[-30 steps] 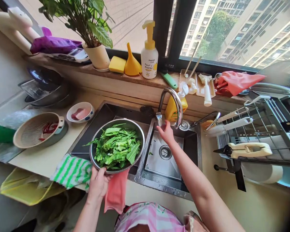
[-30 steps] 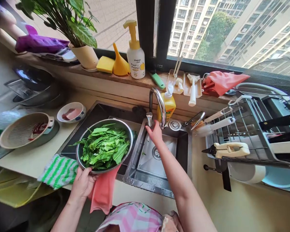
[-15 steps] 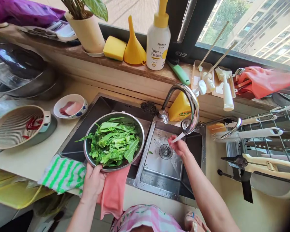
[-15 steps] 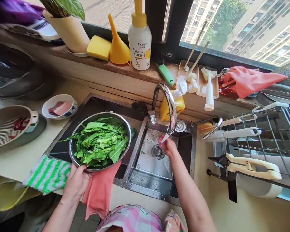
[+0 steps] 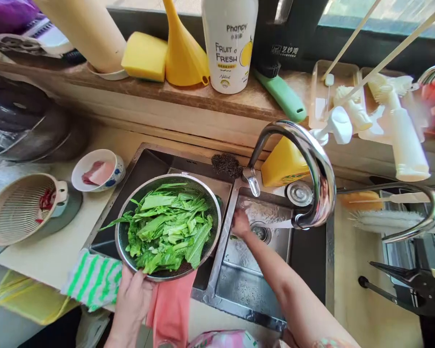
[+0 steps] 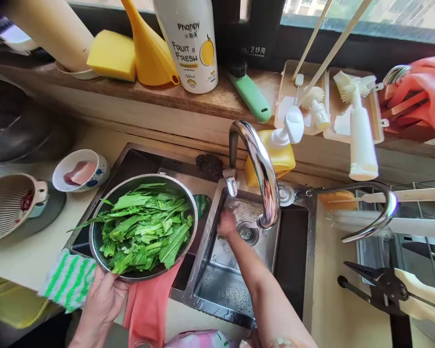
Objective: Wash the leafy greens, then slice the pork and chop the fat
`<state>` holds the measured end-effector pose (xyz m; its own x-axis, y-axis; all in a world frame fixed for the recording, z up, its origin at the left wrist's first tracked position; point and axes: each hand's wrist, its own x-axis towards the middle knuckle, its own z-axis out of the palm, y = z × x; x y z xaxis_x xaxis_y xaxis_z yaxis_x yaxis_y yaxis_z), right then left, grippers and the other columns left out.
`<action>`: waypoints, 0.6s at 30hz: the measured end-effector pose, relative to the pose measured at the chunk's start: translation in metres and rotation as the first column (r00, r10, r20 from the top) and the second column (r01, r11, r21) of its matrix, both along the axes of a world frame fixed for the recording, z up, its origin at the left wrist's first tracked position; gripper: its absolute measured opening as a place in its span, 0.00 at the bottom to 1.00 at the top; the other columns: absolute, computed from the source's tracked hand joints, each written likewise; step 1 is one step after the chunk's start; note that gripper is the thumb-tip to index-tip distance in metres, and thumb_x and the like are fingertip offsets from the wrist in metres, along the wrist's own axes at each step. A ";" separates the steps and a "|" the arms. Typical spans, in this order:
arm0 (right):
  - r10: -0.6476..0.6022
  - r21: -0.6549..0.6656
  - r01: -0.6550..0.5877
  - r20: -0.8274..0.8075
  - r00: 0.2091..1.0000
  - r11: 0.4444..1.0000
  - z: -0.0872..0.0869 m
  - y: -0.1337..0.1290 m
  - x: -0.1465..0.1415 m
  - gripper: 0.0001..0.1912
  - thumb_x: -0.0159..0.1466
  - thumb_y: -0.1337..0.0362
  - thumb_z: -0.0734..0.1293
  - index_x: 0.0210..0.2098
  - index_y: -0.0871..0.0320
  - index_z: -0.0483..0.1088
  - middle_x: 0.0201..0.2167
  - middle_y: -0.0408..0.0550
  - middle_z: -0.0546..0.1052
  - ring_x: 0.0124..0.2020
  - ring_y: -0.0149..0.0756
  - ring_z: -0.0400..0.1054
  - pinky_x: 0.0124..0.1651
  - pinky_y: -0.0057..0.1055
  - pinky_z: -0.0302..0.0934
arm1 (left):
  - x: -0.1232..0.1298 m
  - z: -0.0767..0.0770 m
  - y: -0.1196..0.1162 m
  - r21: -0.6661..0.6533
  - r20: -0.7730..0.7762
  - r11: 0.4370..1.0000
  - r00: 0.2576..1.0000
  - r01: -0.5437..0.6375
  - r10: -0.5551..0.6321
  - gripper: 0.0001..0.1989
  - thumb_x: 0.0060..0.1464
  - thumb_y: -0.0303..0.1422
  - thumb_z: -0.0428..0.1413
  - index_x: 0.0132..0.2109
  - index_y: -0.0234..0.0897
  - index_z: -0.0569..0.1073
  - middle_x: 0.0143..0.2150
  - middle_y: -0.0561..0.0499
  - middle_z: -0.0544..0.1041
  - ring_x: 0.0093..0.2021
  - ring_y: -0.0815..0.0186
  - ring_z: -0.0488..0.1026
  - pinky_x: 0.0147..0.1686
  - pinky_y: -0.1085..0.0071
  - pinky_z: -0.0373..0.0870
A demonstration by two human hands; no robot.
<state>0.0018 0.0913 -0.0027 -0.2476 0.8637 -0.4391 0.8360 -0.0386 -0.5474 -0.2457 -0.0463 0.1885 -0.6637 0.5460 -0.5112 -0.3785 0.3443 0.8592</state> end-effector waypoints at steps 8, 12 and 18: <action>0.477 -0.063 -0.477 -0.020 0.879 0.877 -0.012 -0.093 0.030 0.03 0.54 0.67 0.65 0.30 0.56 0.68 0.35 0.46 0.72 0.43 0.34 0.61 0.48 0.29 0.52 | 0.007 -0.001 0.011 0.007 -0.020 0.997 0.997 0.077 -0.077 0.27 0.39 0.31 0.60 0.50 0.45 0.66 0.38 0.57 0.73 0.29 0.73 0.69 0.29 0.78 0.69; 0.132 -0.035 -0.128 0.201 0.971 0.991 -0.011 -0.041 0.105 0.10 0.60 0.70 0.57 0.36 0.62 0.69 0.38 0.55 0.71 0.43 0.39 0.62 0.45 0.33 0.53 | 0.015 0.001 0.011 0.026 -0.018 0.996 0.997 0.082 -0.081 0.27 0.40 0.31 0.59 0.51 0.46 0.65 0.41 0.56 0.72 0.32 0.72 0.69 0.30 0.80 0.69; -0.357 0.025 0.375 0.374 0.856 0.927 -0.005 -0.033 0.131 0.15 0.60 0.69 0.54 0.41 0.67 0.68 0.35 0.60 0.72 0.36 0.40 0.66 0.36 0.31 0.57 | 0.017 -0.002 0.007 -0.001 -0.015 0.996 0.996 0.090 -0.090 0.27 0.40 0.32 0.59 0.51 0.48 0.65 0.41 0.57 0.73 0.29 0.71 0.70 0.33 0.74 0.71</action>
<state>0.1328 0.0581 -0.0080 0.2680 0.8365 -0.4780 0.8959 -0.3988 -0.1957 -0.2286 -0.0398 0.1867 -0.6195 0.6035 -0.5020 -0.3332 0.3768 0.8643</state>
